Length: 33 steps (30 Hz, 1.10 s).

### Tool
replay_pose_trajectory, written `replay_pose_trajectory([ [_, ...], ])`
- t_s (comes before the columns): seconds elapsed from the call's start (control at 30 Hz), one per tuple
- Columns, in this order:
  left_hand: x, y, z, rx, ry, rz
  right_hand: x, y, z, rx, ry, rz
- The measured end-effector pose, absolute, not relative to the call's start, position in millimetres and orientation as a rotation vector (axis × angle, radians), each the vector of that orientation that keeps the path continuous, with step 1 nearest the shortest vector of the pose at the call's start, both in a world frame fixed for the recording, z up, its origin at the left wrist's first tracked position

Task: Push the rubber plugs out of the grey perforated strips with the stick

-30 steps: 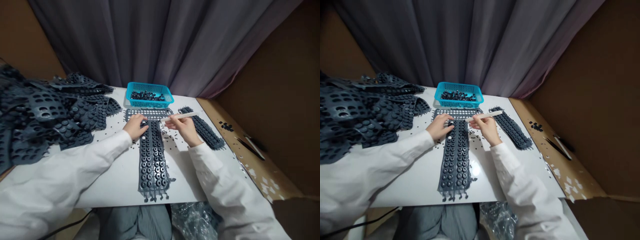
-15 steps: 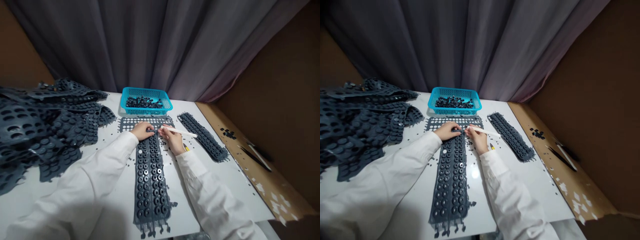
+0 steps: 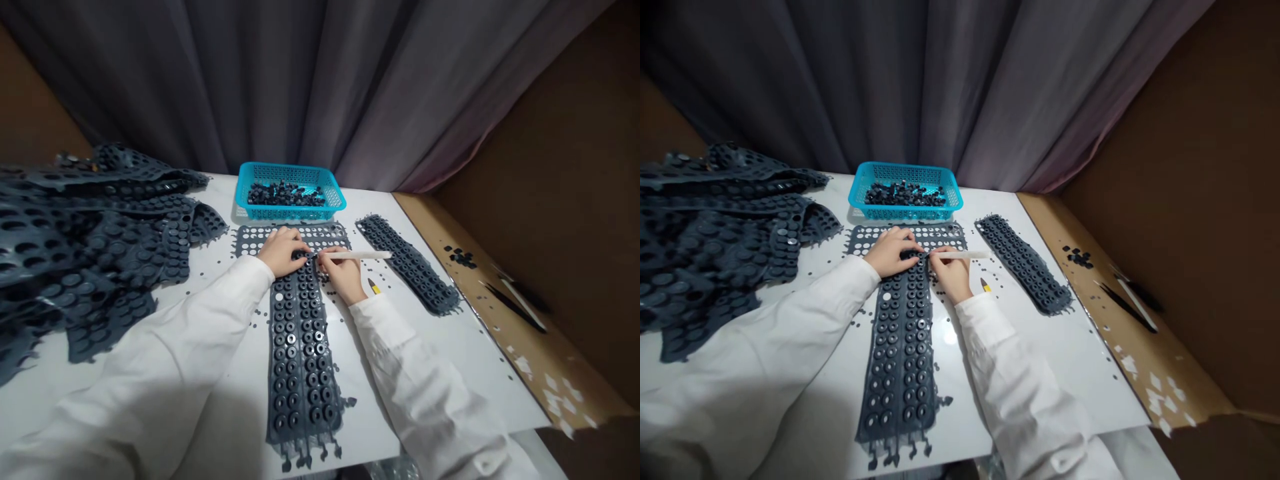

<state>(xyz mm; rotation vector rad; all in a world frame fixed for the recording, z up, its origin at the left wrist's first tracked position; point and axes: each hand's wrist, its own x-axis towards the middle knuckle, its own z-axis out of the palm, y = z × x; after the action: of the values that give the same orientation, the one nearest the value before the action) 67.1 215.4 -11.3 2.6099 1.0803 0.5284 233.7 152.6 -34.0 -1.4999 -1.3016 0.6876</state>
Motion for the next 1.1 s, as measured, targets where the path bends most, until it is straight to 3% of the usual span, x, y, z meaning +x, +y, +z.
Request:
replay_pose_trajectory([
  [0.3, 66.4, 218.0, -13.9, 2.613, 1.075, 0.502, 231.7, 153.6, -32.2, -1.519, -1.395, 0.632],
  [0.7, 68.7, 218.8, -12.3, 2.928, 0.965, 0.387, 212.4, 160.6, -8.8, -1.658, -1.942, 0.205],
  [1.1, 77.3, 219.2, 6.5, 3.051, 0.859, 0.260, 219.2, 157.8, -24.8, -1.499, -1.832, 0.241],
])
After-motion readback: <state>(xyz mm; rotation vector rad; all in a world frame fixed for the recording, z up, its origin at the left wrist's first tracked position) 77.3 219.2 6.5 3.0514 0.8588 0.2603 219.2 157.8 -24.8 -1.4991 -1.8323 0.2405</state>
